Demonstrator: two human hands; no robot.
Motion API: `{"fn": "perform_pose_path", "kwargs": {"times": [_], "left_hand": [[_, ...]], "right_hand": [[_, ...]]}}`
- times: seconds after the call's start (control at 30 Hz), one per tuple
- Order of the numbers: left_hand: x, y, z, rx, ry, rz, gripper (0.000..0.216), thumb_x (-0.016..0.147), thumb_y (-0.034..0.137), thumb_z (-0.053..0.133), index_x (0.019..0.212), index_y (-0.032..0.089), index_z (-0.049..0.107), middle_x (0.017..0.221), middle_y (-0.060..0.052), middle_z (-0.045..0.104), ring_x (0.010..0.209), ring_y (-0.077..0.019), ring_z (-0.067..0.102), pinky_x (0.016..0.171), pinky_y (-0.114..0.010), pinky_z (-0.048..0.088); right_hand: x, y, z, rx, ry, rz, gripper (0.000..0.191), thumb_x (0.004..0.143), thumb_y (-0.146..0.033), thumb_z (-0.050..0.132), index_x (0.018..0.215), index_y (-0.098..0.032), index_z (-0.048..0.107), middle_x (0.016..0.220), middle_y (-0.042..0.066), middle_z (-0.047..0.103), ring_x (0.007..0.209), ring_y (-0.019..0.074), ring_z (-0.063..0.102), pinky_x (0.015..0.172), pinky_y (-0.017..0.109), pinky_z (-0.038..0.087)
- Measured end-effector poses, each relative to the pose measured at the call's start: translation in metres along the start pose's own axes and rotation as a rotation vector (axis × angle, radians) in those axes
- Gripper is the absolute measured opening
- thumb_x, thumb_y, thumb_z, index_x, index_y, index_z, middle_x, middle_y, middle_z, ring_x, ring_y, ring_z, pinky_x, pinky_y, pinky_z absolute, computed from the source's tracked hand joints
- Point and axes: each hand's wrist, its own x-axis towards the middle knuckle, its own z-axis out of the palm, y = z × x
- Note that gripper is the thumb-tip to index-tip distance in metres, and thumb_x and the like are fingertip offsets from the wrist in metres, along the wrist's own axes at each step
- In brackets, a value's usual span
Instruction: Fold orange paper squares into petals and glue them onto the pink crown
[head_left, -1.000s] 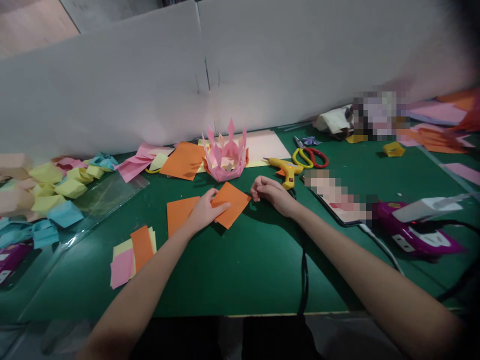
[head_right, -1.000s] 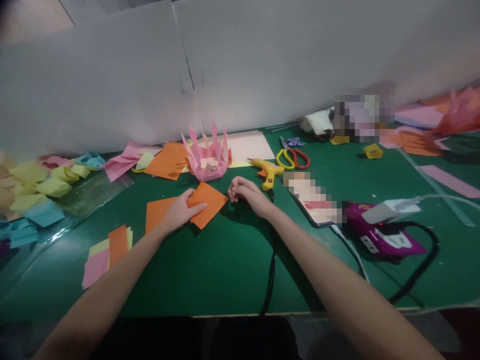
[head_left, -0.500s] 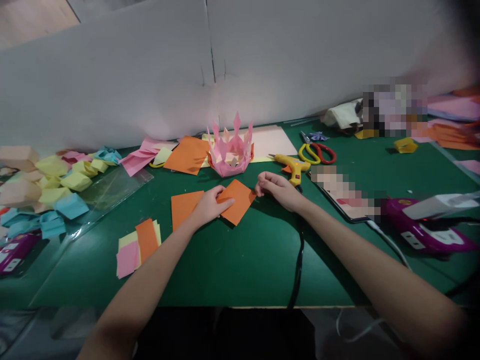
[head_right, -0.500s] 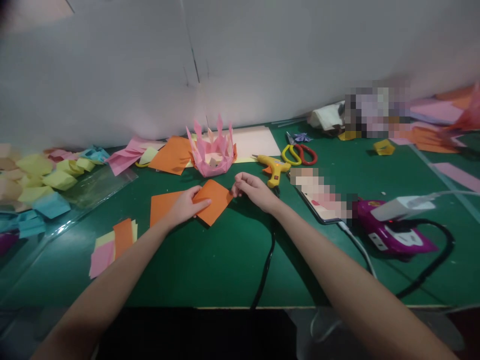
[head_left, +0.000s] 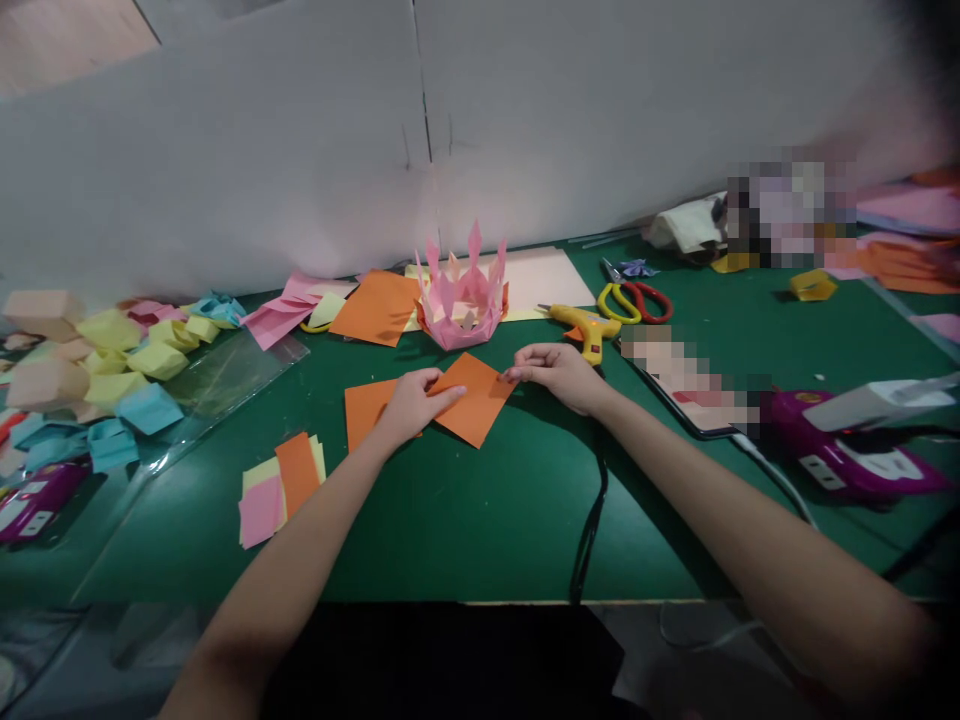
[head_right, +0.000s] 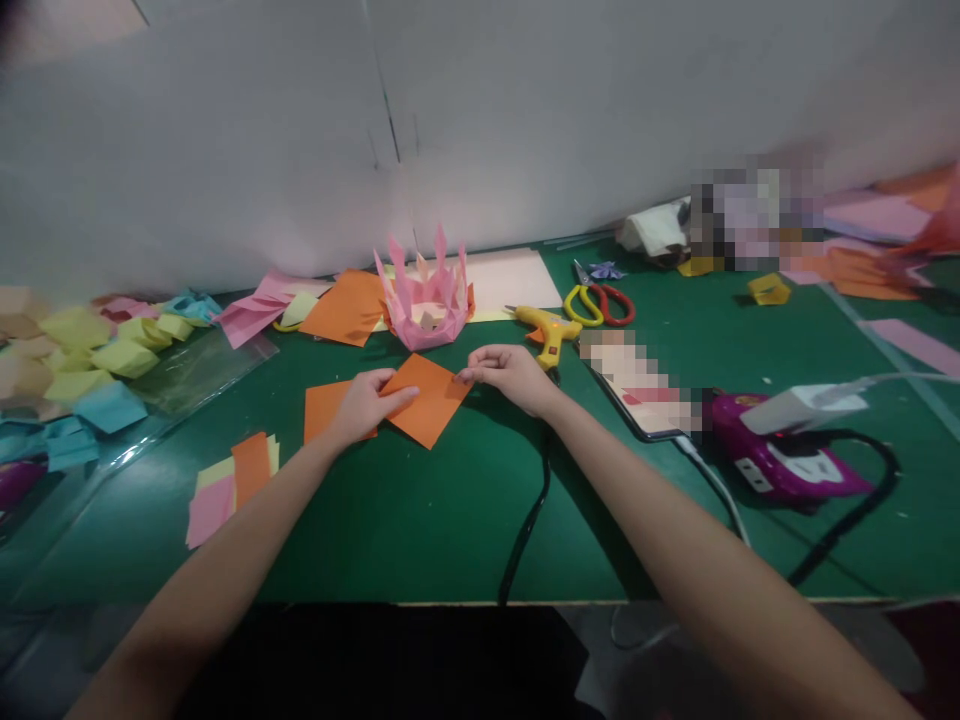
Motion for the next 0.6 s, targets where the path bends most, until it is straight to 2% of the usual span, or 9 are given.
{"fn": "perform_pose_path", "kwargs": {"times": [0.13, 0.2, 0.27, 0.33, 0.43, 0.47, 0.53, 0.6], "left_hand": [[-0.001, 0.001, -0.007, -0.031, 0.029, -0.059, 0.035, 0.068, 0.048, 0.067, 0.066, 0.014, 0.058, 0.062, 0.001, 0.052, 0.059, -0.0134, 0.051, 0.051, -0.023, 0.035], [-0.002, 0.0, -0.007, 0.03, 0.021, -0.041, 0.034, 0.07, 0.048, 0.066, 0.069, 0.014, 0.062, 0.064, -0.001, 0.056, 0.063, -0.0161, 0.054, 0.055, -0.024, 0.038], [-0.003, -0.002, -0.007, 0.14, -0.013, 0.014, 0.032, 0.072, 0.046, 0.065, 0.08, 0.015, 0.067, 0.076, -0.003, 0.064, 0.075, -0.0206, 0.059, 0.065, -0.029, 0.044], [-0.003, -0.002, -0.006, 0.253, -0.071, 0.086, 0.038, 0.074, 0.043, 0.065, 0.103, 0.02, 0.066, 0.099, -0.006, 0.068, 0.092, -0.0247, 0.06, 0.081, -0.034, 0.045], [-0.005, 0.001, -0.004, 0.369, -0.128, 0.196, 0.061, 0.077, 0.038, 0.065, 0.133, 0.025, 0.045, 0.126, -0.009, 0.057, 0.114, -0.0265, 0.052, 0.097, -0.04, 0.04], [-0.006, 0.004, -0.002, 0.415, -0.124, 0.237, 0.063, 0.078, 0.036, 0.064, 0.136, 0.024, 0.041, 0.13, -0.01, 0.054, 0.118, -0.0267, 0.049, 0.1, -0.041, 0.038], [-0.01, 0.011, 0.001, 0.508, -0.087, 0.317, 0.054, 0.082, 0.031, 0.059, 0.133, 0.02, 0.044, 0.134, -0.013, 0.049, 0.127, -0.0271, 0.04, 0.106, -0.043, 0.032], [-0.016, 0.019, 0.008, 0.536, -0.151, 0.336, 0.045, 0.087, 0.034, 0.052, 0.13, 0.02, 0.048, 0.138, -0.013, 0.045, 0.13, -0.0256, 0.038, 0.108, -0.043, 0.029]], "right_hand": [[0.001, 0.001, -0.001, -0.025, -0.002, -0.008, 0.032, 0.061, -0.045, 0.076, 0.07, -0.019, 0.061, 0.071, 0.003, 0.071, 0.076, 0.0192, 0.067, 0.072, 0.03, 0.048], [0.001, 0.001, -0.001, -0.044, -0.011, -0.02, 0.031, 0.063, -0.046, 0.075, 0.071, -0.019, 0.063, 0.072, 0.004, 0.071, 0.075, 0.0184, 0.067, 0.072, 0.03, 0.048], [0.0, -0.001, 0.0, -0.07, -0.023, -0.033, 0.03, 0.066, -0.047, 0.072, 0.074, -0.018, 0.065, 0.077, 0.005, 0.073, 0.074, 0.0172, 0.065, 0.071, 0.03, 0.047], [-0.001, -0.003, 0.001, -0.099, -0.036, -0.047, 0.031, 0.071, -0.048, 0.068, 0.078, -0.018, 0.068, 0.081, 0.006, 0.073, 0.072, 0.016, 0.063, 0.069, 0.03, 0.047], [-0.002, -0.006, 0.003, -0.131, -0.057, -0.068, 0.034, 0.076, -0.052, 0.062, 0.079, -0.018, 0.069, 0.077, 0.005, 0.072, 0.068, 0.0145, 0.06, 0.067, 0.029, 0.047], [-0.002, -0.006, 0.003, -0.136, -0.061, -0.075, 0.036, 0.078, -0.053, 0.06, 0.079, -0.018, 0.069, 0.075, 0.005, 0.071, 0.066, 0.0141, 0.059, 0.068, 0.03, 0.047], [-0.002, -0.007, 0.004, -0.142, -0.058, -0.083, 0.04, 0.08, -0.056, 0.056, 0.08, -0.018, 0.069, 0.073, 0.004, 0.069, 0.065, 0.0136, 0.057, 0.068, 0.03, 0.047], [-0.001, -0.007, 0.004, -0.142, -0.045, -0.085, 0.041, 0.081, -0.057, 0.054, 0.085, -0.018, 0.068, 0.072, 0.003, 0.069, 0.064, 0.0133, 0.056, 0.067, 0.029, 0.047]]}}
